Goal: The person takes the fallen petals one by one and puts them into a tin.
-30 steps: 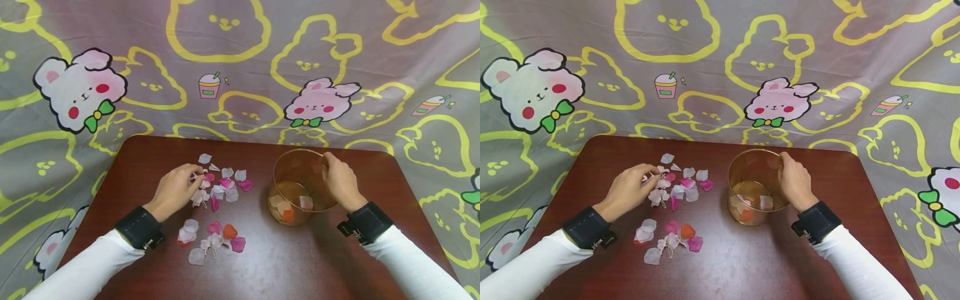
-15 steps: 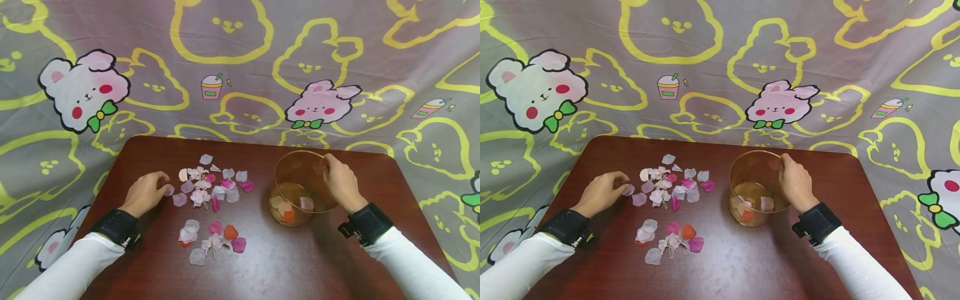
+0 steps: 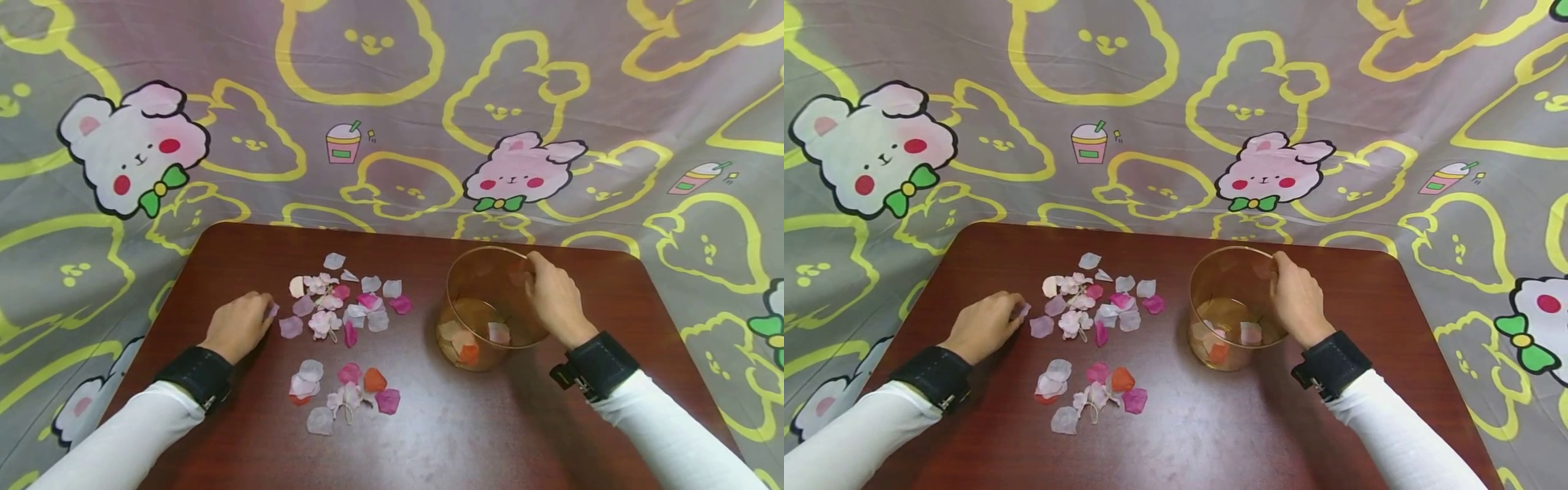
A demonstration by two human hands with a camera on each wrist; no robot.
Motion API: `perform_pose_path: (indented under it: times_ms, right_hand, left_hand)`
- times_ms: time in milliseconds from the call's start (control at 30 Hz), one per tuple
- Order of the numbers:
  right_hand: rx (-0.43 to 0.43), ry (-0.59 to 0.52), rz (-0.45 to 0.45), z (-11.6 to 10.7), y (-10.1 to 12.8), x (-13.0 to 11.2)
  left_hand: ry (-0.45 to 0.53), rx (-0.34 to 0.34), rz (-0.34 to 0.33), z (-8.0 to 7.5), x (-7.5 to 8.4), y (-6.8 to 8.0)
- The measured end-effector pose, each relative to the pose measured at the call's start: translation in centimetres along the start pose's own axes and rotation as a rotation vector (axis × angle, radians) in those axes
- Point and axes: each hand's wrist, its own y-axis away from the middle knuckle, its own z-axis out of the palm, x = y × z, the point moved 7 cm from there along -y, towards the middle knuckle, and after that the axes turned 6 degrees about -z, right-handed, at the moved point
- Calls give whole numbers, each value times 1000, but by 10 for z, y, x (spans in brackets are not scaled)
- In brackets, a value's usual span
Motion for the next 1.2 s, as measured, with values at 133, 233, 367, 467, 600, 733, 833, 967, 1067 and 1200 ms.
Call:
perform_pose_path:
  times_ms: [133,233,367,467,600,733,833,967,1067,1200]
  right_hand:
    - [3,8,-12,0,0,-1]
    - [1,14,-18,0,-1,-1]
    - [-4,13,-15,1,-2,-2]
    - [-7,12,-13,1,-2,-2]
    - [-7,12,-8,1,-2,-2]
    - [-2,15,-4,0,-2,-2]
    - [2,18,-6,0,-2,-2]
    - [2,15,-6,0,-1,-2]
    - [1,16,-7,0,-1,-1]
    - [3,18,-12,0,-1,-1]
  left_hand:
    - [-24,-15,-7,2,-3,1]
    - [-28,-43,-27,2,-5,1]
    - [-18,-62,-44,2,-9,1]
    - [-6,-54,-49,0,-11,0]
    - [13,-5,-29,-8,-9,-2]
    - [36,38,-12,-19,-2,-6]
    - [48,53,-4,-27,7,-11]
    - [52,77,25,-37,26,-15]
    - [56,101,58,-44,43,-18]
    - [55,121,113,-50,67,-20]
